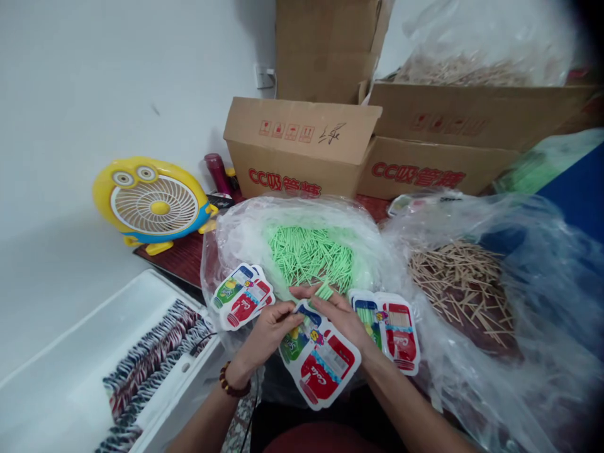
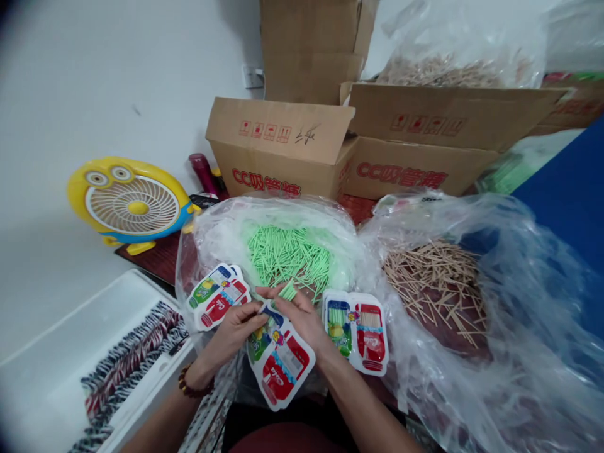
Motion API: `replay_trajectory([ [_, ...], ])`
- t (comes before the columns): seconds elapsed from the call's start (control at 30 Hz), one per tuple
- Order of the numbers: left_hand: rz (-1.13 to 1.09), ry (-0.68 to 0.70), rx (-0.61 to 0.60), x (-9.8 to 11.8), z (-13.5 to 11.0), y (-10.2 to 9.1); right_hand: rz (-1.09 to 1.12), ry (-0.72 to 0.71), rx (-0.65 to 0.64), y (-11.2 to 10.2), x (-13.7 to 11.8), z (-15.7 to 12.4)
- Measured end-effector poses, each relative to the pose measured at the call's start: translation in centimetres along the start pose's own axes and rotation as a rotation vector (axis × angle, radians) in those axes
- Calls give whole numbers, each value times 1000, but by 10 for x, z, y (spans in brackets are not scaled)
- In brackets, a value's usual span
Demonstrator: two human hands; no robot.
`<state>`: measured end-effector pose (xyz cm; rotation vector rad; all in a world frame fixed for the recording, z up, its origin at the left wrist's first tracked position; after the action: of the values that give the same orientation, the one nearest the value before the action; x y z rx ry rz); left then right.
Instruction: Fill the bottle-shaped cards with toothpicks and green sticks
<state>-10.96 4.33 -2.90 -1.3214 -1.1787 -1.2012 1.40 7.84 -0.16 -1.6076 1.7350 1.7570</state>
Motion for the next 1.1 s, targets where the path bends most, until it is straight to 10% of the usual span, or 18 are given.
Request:
replay_trajectory([
  [0.13,-123,-65,23,-7,3,0,-130,-118,-118,2,-24,5],
  [0.4,-283,-69,92,-8,11,-2,-1125,-221,-250,11,-45,6],
  [0.63,-353,-31,187,-8,15,-5,-1242,-384,-234,10,-57,2],
  [0.83,-373,7,241,-1,13,-9,-1112,-230,-184,-6,-55,8],
  [1.1,-448,-126,66,0,11,5,-1072,-188,-166,-18,-60,15],
])
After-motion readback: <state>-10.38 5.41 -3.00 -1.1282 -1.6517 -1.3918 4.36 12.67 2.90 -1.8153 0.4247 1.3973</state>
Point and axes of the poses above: each hand's wrist, its own z-axis towards the middle knuckle, its own y-axis out of the palm, x = y × z, the point moved 6 cm from there along z, towards the middle knuckle, and after that the axes turned 3 degrees about y, right-handed, at the moved point
